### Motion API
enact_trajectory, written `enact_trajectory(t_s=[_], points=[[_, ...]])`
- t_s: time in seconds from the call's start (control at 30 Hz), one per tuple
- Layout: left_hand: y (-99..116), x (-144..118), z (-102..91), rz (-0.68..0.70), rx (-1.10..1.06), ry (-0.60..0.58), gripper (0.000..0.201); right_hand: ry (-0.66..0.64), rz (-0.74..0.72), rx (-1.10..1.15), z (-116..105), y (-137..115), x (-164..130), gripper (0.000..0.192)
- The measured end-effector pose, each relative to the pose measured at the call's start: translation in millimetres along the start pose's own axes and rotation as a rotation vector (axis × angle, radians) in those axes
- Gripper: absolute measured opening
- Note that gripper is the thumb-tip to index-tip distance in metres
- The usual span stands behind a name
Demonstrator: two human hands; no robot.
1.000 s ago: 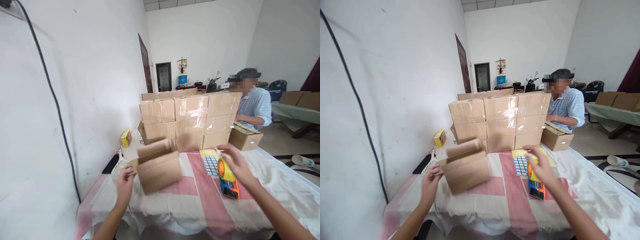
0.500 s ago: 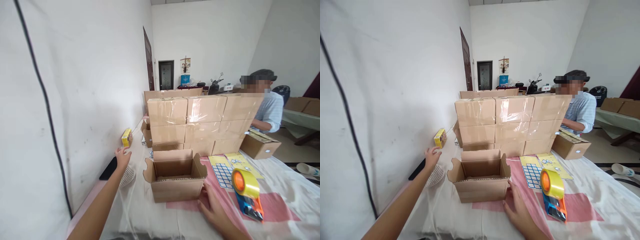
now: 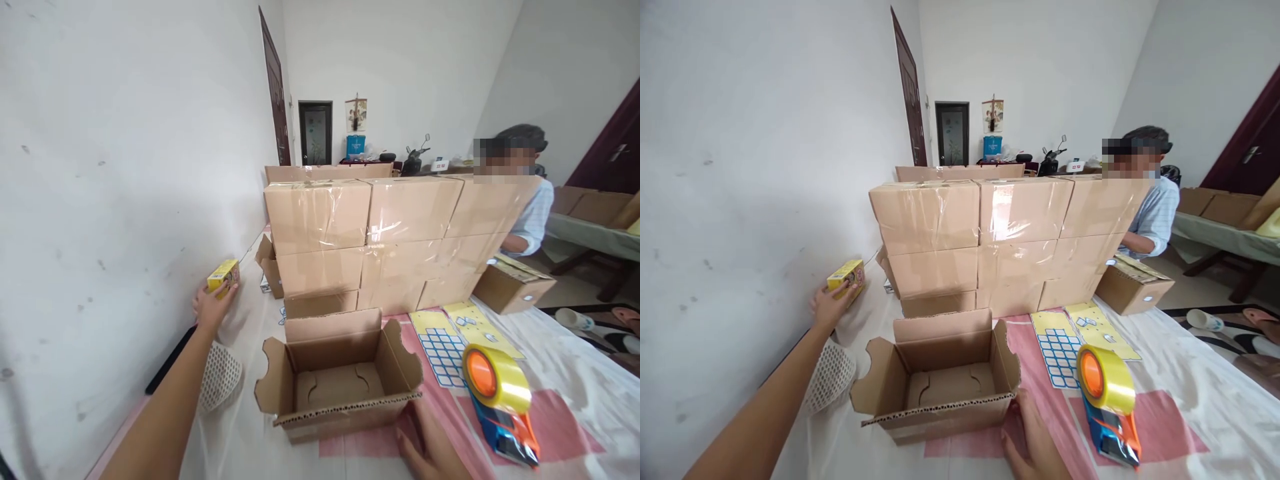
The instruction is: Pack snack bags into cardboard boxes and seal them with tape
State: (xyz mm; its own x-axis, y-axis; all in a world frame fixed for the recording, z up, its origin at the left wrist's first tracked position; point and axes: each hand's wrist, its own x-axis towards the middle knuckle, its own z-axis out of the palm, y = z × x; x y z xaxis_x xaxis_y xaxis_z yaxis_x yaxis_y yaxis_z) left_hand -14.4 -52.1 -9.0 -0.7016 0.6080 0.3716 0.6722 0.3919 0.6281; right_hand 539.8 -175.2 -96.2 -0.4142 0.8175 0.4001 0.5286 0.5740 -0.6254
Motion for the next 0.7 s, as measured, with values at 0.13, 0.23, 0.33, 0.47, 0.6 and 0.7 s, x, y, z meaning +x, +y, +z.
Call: enact_trajectory(t_s=[0.13, 0.23, 0.33, 0.47, 0.6, 0.7], points=[[1.5, -49.1, -58.8, 0.259, -0.080, 0.120, 0.052, 0.002, 0.023, 0.110, -2.2, -6.9, 1.2, 0.056], [11.8, -90.6, -112.9, 0.414, -0.198, 0.216, 0.056, 0.024, 0.013, 0.148, -2.3, -7.5, 0.9, 0.052], [35.8, -130.9, -158.6, 0.373, -0.502, 0.284, 0.078, 0.038, 0.012, 0.146, -2.0, -7.7, -0.8, 0.050], [85.9, -175.6, -187.1, 0.436, -0.871, 0.137, 0.093, 0.059, -0.030, 0.156, -3.9, -12.7, -5.9, 0.051], [140.5, -209.5, -179.0, 0.627, -0.649, -0.195, 0.073, 0.059, -0.115, 0.171, -8.1, -20.7, -11.9, 0.055], [174.1, -229.7, -157.8, 0.661, -0.476, -0.450, 0.048, 0.067, -0.147, 0.180, -10.7, -24.5, -14.5, 0.057]])
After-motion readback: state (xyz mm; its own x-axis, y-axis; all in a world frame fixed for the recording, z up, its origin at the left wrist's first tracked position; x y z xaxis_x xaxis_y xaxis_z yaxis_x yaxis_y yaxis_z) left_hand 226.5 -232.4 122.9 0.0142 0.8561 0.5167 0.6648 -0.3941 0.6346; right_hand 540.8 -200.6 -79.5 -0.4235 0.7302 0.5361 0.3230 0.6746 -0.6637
